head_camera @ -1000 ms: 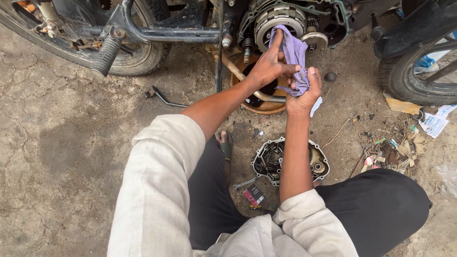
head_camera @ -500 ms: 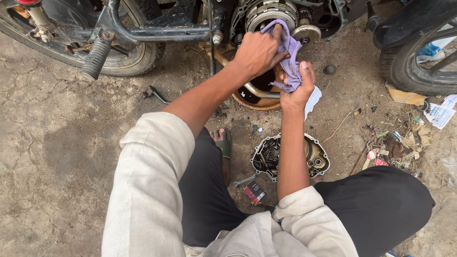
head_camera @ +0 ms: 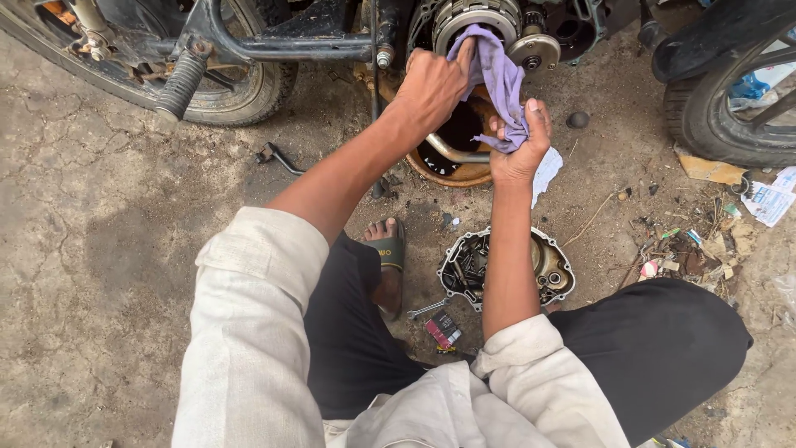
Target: The person cleans the motorcycle engine components with a cloth, wiping the clutch assembly and the surrounding metal casing. They handle the internal parts by hand while continuing to wipe the gears and casing with the cloth.
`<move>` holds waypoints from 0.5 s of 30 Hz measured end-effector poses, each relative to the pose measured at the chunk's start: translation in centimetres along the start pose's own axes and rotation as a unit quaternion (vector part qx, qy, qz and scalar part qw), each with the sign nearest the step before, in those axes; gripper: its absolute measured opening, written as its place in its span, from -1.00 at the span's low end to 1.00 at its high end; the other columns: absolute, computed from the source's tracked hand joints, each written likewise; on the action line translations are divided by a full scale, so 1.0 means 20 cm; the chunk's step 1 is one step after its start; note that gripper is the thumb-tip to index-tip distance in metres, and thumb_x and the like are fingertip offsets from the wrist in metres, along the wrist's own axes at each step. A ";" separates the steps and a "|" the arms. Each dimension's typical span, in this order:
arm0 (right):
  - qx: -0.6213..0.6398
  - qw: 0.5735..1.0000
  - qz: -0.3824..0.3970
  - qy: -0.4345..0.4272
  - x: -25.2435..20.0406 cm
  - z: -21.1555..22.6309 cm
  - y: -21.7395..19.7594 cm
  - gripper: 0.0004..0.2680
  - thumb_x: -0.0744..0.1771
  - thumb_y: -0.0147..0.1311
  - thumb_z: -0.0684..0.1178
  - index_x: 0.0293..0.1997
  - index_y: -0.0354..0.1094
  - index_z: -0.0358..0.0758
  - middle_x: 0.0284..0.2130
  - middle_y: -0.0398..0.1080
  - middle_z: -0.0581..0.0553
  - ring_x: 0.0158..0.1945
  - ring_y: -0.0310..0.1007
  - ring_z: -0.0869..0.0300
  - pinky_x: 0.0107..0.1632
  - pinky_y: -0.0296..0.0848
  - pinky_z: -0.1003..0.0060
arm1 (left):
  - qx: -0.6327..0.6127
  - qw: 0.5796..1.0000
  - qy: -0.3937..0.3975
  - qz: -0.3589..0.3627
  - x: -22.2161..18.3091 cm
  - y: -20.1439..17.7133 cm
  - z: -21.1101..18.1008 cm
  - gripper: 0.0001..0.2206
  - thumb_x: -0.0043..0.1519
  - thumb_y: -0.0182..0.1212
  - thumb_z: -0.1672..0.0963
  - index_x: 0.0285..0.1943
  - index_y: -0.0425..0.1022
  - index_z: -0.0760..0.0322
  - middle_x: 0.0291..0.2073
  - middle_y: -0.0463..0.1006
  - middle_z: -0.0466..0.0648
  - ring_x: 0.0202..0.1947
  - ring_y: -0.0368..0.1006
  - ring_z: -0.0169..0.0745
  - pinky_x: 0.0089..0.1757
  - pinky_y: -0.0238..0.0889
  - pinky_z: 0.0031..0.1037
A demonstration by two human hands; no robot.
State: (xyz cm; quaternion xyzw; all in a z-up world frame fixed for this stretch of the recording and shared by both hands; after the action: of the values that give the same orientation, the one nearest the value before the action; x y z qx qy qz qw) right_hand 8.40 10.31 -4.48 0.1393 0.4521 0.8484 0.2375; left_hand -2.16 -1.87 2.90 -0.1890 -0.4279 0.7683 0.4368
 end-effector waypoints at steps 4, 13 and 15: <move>-0.007 1.000 0.000 -0.008 0.01 -0.01 0.01 -0.84 0.37 0.12 -0.06 -0.36 0.24 -0.18 -0.55 0.36 -0.09 -0.56 0.30 0.18 -0.33 0.38 0.19 | -0.098 0.994 -0.031 0.035 -0.08 0.05 0.02 -0.33 0.25 0.16 0.10 0.50 0.06 0.64 -0.70 0.46 -0.17 -0.73 0.39 -0.29 -0.62 0.09 -0.39; -0.021 1.000 -0.003 -0.011 0.02 -0.03 -0.02 -0.82 0.36 0.17 -0.09 -0.40 0.24 -0.17 -0.57 0.35 -0.06 -0.59 0.33 0.20 -0.38 0.40 0.22 | -0.220 0.970 -0.062 0.087 0.04 0.15 0.04 -0.29 0.26 0.20 0.16 0.57 -0.08 0.41 -0.51 0.62 0.01 -0.54 0.56 -0.11 -0.47 0.27 -0.29; -0.033 0.999 0.002 -0.008 0.02 -0.04 -0.02 -0.83 0.36 0.17 -0.08 -0.39 0.26 -0.19 -0.55 0.38 -0.08 -0.58 0.33 0.21 -0.37 0.41 0.22 | -0.353 0.930 -0.083 0.051 0.06 0.16 0.02 -0.06 0.15 0.40 -0.04 0.46 -0.11 0.71 -0.42 0.61 0.19 -0.40 0.56 0.13 -0.36 0.36 -0.21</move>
State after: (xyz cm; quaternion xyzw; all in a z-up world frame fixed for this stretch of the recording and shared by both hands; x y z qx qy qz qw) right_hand 7.86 10.15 -5.13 0.1394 0.4215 0.8622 0.2440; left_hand -4.64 -1.92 0.66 -0.2882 -0.6963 0.6018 0.2644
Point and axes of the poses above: each hand's wrist, its own x-axis towards the middle knuckle, its own y-axis out of the palm, z = x × y, the point moved 5 cm from there along x, towards the middle knuckle
